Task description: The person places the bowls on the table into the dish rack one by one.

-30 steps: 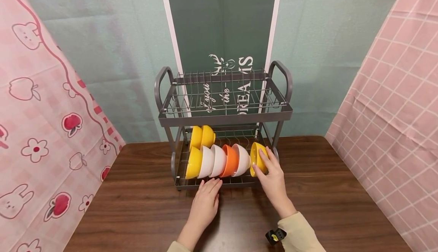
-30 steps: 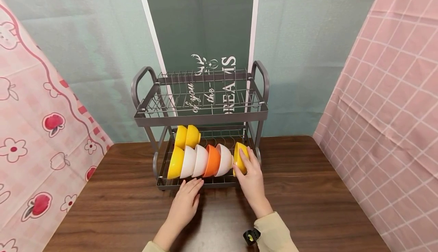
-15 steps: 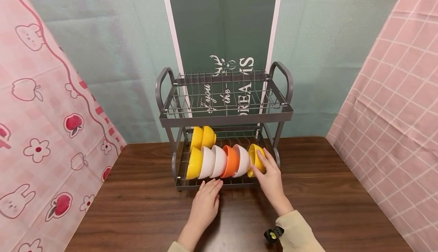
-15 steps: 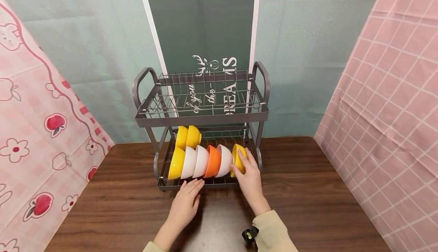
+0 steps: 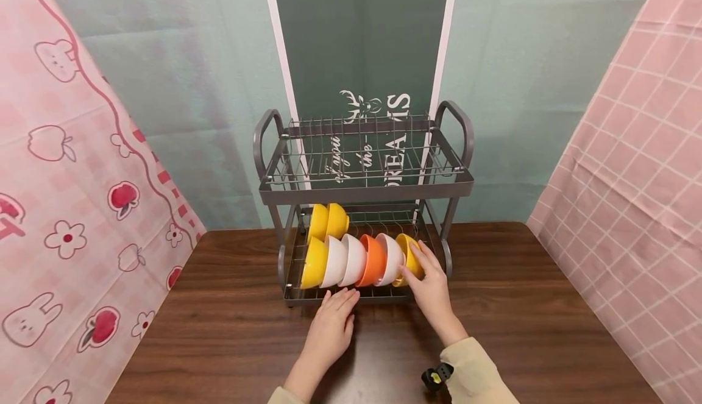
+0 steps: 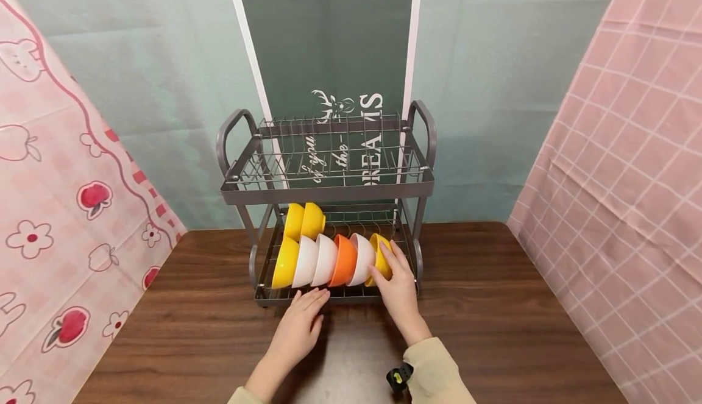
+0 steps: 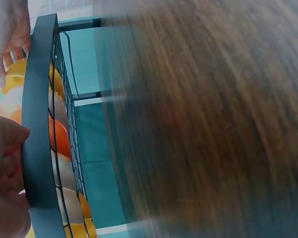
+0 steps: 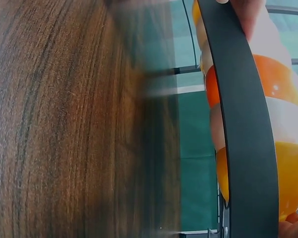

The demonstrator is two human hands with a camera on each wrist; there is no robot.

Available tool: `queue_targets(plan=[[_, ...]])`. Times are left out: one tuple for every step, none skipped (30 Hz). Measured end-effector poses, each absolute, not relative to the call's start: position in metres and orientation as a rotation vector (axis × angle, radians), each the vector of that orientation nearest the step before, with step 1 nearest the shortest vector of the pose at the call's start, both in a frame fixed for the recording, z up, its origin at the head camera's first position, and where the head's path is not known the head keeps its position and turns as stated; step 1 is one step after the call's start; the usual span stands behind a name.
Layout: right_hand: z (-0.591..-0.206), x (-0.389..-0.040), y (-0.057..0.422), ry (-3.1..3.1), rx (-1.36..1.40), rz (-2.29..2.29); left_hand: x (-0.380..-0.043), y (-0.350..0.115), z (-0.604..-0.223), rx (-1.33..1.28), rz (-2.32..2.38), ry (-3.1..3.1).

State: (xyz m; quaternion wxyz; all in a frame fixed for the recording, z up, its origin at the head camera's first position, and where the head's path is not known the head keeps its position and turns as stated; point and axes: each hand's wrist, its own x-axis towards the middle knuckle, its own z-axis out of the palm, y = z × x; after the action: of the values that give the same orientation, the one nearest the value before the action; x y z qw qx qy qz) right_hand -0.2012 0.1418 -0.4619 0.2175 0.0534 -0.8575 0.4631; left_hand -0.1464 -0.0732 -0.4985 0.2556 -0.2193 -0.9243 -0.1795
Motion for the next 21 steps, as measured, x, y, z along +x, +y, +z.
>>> queue_targets(plan=[[-0.462,-0.2011,0.1421,-2.375,0.149,1.287,-0.1461,-0.0732,-0.4978,-0.599,-0.488,-2.514],[-0.462,-0.201,0.1423,-2.375,0.151,1.29,-0.146,-0.0731,-0.4975,-0.603,-0.489,-2.518],[-0.4621,-0.2008,0.1424,-2.377,0.154,1.289,-0.1458,-0.0731,-0.4971,-0.607,-0.494,-2.52],[-0.4621,-0.2006,0.1426,-2.378,0.156,1.291,-0.1457,-0.0731,-0.497,-0.609,-0.497,-2.522],[-0.4622,-0.2003,0.1427,-2.381,0.158,1.29,-0.1453,-0.0731,-0.4968,-0.61,-0.503,-2.526],[-0.4623,-0.2002,0.1428,-2.384,0.159,1.29,-0.1449,-0.0731,-0.4968,-0.61,-0.509,-2.53],[-0.4625,-0.2001,0.1427,-2.387,0.159,1.29,-0.1446,-0.0733,-0.4968,-0.609,-0.514,-2.534],[-0.4628,-0.2002,0.1427,-2.392,0.16,1.29,-0.1443,-0.0735,-0.4971,-0.608,-0.518,-2.539],[-0.4631,-0.2003,0.1427,-2.396,0.16,1.292,-0.1439,-0.0736,-0.4971,-0.606,-0.523,-2.542],[-0.4635,-0.2006,0.1428,-2.398,0.162,1.294,-0.1437,-0.0737,-0.4973,-0.604,-0.525,-2.546],[-0.4639,-0.201,0.143,-2.402,0.162,1.294,-0.1435,-0.0737,-0.4974,-0.603,-0.528,-2.55],[-0.4643,-0.2015,0.1432,-2.404,0.162,1.294,-0.1435,-0.0737,-0.4975,-0.603,-0.529,-2.552],[-0.4645,-0.2021,0.1435,-2.403,0.164,1.296,-0.1436,-0.0736,-0.4974,-0.604,-0.526,-2.553],[-0.4645,-0.2025,0.1438,-2.403,0.167,1.295,-0.1436,-0.0735,-0.4973,-0.605,-0.526,-2.553],[-0.4646,-0.2032,0.1441,-2.402,0.171,1.294,-0.1438,-0.0733,-0.497,-0.606,-0.522,-2.551],[-0.4646,-0.2038,0.1443,-2.402,0.176,1.293,-0.1442,-0.0732,-0.4965,-0.608,-0.518,-2.551],[-0.4645,-0.2045,0.1445,-2.401,0.182,1.297,-0.1442,-0.0731,-0.4957,-0.611,-0.515,-2.552],[-0.4644,-0.2052,0.1448,-2.402,0.189,1.3,-0.1443,-0.0731,-0.4946,-0.615,-0.507,-2.554],[-0.4643,-0.2059,0.145,-2.403,0.197,1.304,-0.1445,-0.0734,-0.4935,-0.62,-0.499,-2.557],[-0.4642,-0.2066,0.1452,-2.406,0.206,1.309,-0.1446,-0.0738,-0.4924,-0.628,-0.49,-2.561],[-0.4643,-0.2074,0.1455,-2.411,0.213,1.317,-0.1443,-0.0745,-0.4908,-0.635,-0.481,-2.567]])
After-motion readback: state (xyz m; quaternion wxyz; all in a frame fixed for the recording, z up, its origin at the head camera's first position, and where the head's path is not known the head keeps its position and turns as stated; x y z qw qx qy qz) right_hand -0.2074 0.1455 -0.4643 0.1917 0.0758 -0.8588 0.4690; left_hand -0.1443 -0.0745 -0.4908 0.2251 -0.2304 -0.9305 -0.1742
